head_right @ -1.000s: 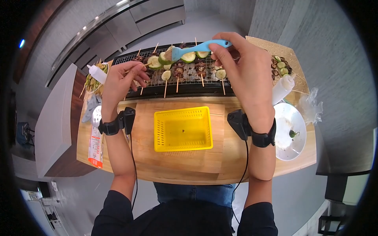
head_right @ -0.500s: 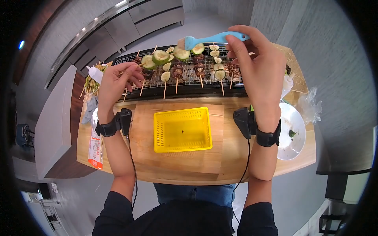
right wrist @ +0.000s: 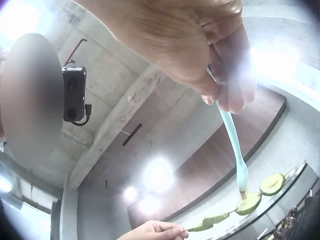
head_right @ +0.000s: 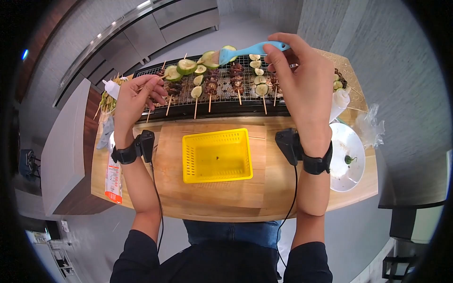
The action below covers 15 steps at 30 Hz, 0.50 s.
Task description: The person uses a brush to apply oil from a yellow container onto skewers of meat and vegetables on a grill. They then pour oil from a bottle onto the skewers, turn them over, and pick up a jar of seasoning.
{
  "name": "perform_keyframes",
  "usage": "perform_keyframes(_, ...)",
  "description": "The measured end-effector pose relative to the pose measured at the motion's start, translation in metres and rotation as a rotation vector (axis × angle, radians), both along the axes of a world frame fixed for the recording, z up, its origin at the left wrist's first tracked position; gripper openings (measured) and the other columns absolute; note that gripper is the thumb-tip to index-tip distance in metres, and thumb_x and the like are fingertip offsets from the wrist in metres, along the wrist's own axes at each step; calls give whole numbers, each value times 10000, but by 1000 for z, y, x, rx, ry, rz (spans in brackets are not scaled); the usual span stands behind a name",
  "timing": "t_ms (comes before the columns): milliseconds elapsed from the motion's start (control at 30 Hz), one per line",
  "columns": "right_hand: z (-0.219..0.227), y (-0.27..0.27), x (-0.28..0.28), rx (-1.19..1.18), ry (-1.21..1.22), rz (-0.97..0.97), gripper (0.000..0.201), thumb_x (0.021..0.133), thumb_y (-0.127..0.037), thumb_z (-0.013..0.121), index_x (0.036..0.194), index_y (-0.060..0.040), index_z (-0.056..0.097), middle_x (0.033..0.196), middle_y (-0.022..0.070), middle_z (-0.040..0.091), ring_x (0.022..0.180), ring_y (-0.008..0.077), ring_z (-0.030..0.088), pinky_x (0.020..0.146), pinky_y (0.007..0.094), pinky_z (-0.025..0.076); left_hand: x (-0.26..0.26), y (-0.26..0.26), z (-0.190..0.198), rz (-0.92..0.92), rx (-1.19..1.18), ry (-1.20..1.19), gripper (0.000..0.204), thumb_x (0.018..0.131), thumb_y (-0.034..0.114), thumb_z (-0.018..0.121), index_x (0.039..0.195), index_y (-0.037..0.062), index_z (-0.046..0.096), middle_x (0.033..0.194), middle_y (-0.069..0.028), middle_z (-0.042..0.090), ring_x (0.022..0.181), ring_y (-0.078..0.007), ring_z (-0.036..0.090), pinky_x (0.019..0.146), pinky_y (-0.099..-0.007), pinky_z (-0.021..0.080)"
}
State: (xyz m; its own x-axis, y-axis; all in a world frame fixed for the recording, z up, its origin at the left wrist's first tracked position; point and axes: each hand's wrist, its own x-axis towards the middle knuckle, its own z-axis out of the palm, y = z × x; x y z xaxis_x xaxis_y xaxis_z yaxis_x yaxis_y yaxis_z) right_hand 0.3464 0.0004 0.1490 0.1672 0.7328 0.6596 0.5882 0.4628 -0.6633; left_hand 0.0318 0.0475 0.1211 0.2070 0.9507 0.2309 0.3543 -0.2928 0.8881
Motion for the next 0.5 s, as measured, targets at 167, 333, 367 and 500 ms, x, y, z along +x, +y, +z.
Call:
perform_keyframes(167, 1, -1, -4, -32, -24, -21, 217, 905, -185, 673, 1047, -21, 679, 733, 73, 700, 650, 108, 678, 587, 224, 501, 0, -1, 2, 8, -7, 5, 305, 994, 232, 537, 985, -54, 641, 788, -118, 701, 633, -137, 684, 479, -196, 454)
perform_keyframes(333, -2, 1, -4, -1, 70, 10, 202, 908, -172, 671, 1044, -23, 681, 734, 72, 701, 651, 108, 678, 602, 217, 503, -21, 6, -2, 25, -40, -20, 282, 1006, 231, 512, 991, -28, 623, 810, -103, 695, 650, -134, 678, 490, -203, 456)
perform_keyframes(367, -1, 1, -5, 0, 70, 25, 202, 908, -172, 671, 1044, -23, 681, 734, 72, 701, 651, 108, 678, 602, 217, 503, -29, 7, -3, 40, -38, -21, 282, 1006, 231, 512, 991, -28, 623, 810, -103, 695, 650, -134, 678, 490, -203, 456)
perform_keyframes(500, 1, -1, -9, -40, 36, -8, 191, 915, -154, 661, 1053, -24, 681, 723, 70, 691, 665, 99, 671, 621, 217, 507, -66, 16, -12, 227, 5, 35, 283, 1027, 227, 443, 1037, -14, 590, 832, -107, 697, 634, -139, 674, 484, -210, 449)
